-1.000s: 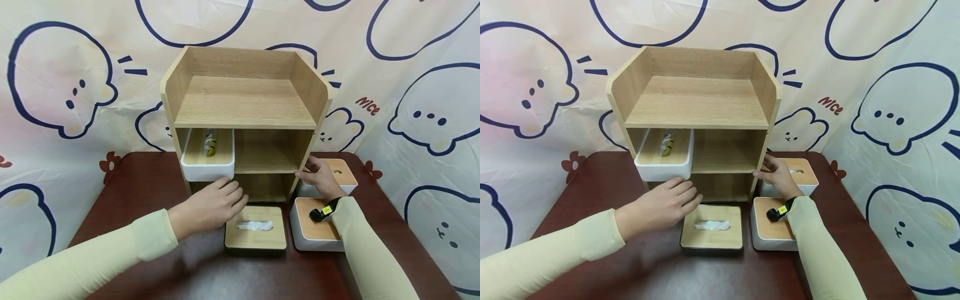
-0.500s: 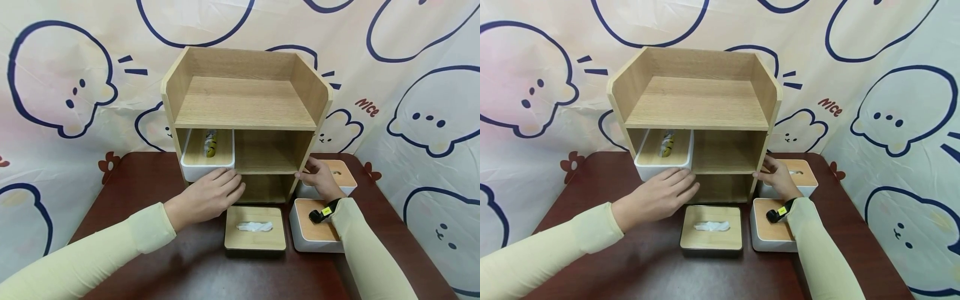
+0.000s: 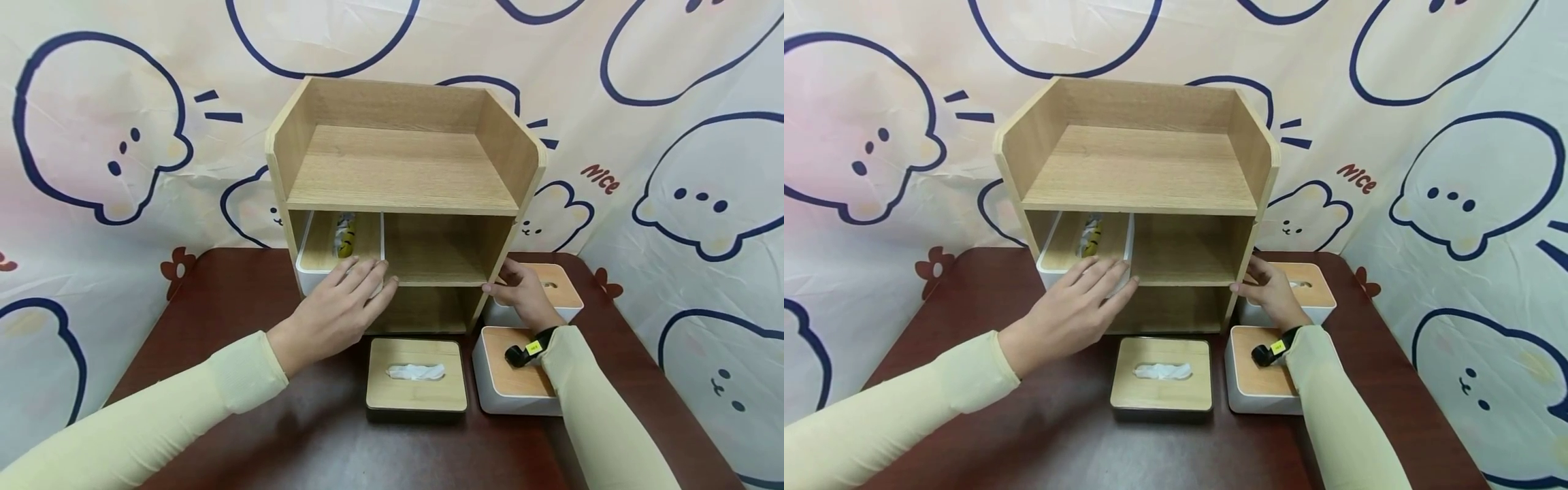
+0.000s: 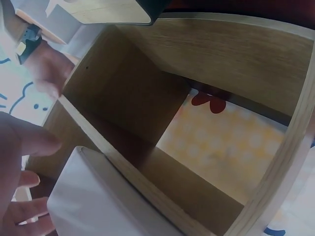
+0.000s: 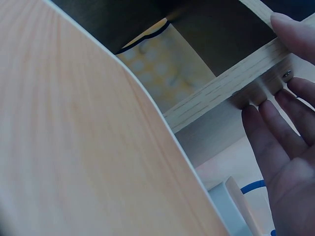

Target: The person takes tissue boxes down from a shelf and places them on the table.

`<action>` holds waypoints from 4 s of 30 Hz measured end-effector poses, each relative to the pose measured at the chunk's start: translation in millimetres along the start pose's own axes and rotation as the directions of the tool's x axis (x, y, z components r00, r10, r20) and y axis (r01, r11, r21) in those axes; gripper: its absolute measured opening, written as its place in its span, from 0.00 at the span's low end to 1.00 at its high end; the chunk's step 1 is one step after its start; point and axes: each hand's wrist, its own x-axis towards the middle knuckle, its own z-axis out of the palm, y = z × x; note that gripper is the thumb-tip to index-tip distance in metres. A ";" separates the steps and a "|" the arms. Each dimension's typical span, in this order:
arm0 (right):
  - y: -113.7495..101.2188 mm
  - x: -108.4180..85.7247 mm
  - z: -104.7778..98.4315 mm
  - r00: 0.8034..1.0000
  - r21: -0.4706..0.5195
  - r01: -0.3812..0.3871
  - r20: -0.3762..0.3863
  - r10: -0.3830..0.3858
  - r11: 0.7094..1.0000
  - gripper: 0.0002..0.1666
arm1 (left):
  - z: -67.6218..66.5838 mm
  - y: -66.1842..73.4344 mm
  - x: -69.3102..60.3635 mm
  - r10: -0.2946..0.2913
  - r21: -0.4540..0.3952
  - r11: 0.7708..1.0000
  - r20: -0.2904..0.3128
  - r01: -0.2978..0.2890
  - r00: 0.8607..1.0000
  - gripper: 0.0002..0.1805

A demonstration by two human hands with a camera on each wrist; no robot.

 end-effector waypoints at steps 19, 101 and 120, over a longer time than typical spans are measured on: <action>-0.4 -0.4 -1.7 1.000 0.014 -0.009 -0.001 0.009 1.000 0.40 | 14.9 4.3 2.9 -0.167 -0.009 0.986 -0.026 0.167 0.986 0.23; -4.9 -0.4 1.2 0.999 -0.021 -0.043 -0.016 0.043 0.999 0.41 | -1.8 20.7 33.0 -0.281 0.222 0.938 0.036 0.266 0.959 0.27; -3.7 -0.3 1.5 1.000 0.007 -0.022 -0.014 0.022 1.000 0.42 | -4.2 22.7 41.2 -0.389 0.297 0.889 0.093 0.348 0.916 0.18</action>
